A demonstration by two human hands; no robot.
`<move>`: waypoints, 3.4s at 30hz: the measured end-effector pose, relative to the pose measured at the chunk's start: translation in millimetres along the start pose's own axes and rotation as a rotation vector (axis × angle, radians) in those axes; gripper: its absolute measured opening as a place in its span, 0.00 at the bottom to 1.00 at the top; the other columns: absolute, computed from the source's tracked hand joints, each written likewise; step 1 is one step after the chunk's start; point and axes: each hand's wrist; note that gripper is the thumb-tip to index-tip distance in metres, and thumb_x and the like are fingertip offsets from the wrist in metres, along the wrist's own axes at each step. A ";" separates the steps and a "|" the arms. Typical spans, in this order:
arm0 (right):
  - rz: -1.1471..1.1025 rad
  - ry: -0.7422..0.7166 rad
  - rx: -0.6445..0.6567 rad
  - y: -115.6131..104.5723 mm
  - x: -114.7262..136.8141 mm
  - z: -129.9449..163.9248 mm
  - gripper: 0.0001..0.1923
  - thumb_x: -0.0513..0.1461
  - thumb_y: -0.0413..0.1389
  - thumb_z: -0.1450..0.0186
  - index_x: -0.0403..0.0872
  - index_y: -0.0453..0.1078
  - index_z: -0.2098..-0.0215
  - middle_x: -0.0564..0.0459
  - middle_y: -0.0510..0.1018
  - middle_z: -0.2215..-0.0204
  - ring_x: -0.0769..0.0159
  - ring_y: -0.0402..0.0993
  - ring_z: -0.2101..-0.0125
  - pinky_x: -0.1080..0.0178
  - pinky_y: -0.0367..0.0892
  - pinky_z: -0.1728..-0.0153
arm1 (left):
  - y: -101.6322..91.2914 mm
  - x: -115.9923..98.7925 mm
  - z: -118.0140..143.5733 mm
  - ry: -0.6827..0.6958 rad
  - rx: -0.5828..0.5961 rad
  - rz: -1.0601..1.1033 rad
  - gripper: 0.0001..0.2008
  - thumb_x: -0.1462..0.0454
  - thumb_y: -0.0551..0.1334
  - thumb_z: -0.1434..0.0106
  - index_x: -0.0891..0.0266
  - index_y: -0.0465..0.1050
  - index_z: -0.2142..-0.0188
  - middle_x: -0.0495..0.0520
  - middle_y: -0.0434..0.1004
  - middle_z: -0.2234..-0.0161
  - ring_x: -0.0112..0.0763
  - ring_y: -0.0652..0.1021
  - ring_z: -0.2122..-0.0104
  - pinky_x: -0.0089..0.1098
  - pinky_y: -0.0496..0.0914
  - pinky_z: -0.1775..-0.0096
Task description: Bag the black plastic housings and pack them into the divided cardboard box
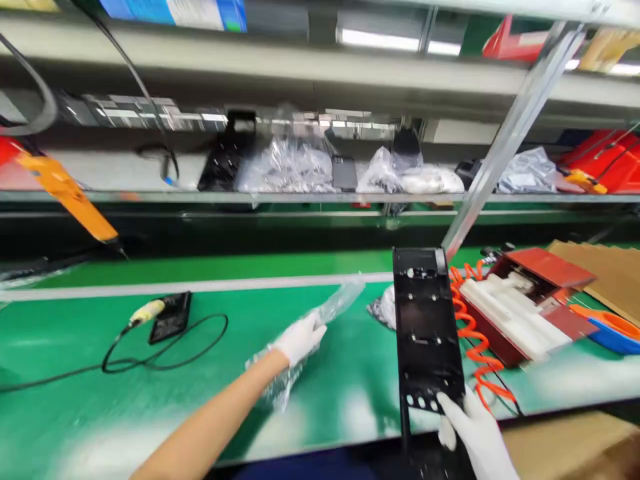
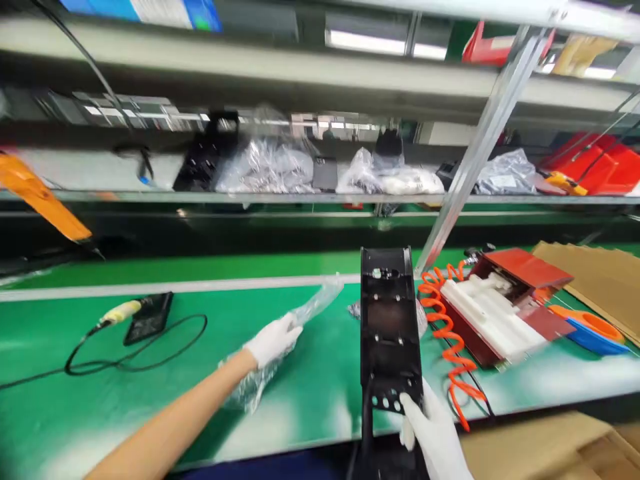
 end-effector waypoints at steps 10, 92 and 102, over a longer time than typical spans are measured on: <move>0.001 0.131 -0.057 -63.4 -27.8 49.1 0.24 0.58 0.62 0.41 0.49 0.69 0.63 0.60 0.69 0.85 0.64 0.66 0.82 0.62 0.65 0.77 | -7.0 22.0 -64.2 0.019 -0.018 -0.187 0.34 0.47 0.62 0.41 0.65 0.70 0.40 0.71 0.73 0.41 0.59 0.73 0.41 0.50 0.67 0.43; 0.022 0.221 0.477 -59.9 1.4 5.7 0.20 0.52 0.66 0.40 0.54 0.82 0.53 0.53 0.82 0.74 0.66 0.74 0.75 0.64 0.74 0.69 | -21.1 -3.0 73.8 0.101 -0.210 0.782 0.29 0.38 0.56 0.36 0.58 0.65 0.80 0.49 0.66 0.88 0.30 0.67 0.88 0.32 0.62 0.84; 0.040 0.201 0.376 -55.2 4.5 12.3 0.20 0.50 0.66 0.42 0.50 0.82 0.55 0.50 0.84 0.70 0.68 0.70 0.80 0.63 0.72 0.75 | -24.1 -4.5 74.2 0.091 -0.244 0.750 0.30 0.41 0.56 0.35 0.59 0.66 0.82 0.49 0.66 0.89 0.27 0.67 0.89 0.30 0.61 0.84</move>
Point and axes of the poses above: each hand's wrist, its own z-axis away from the middle knuckle, its own y-axis out of the palm, x = y × z
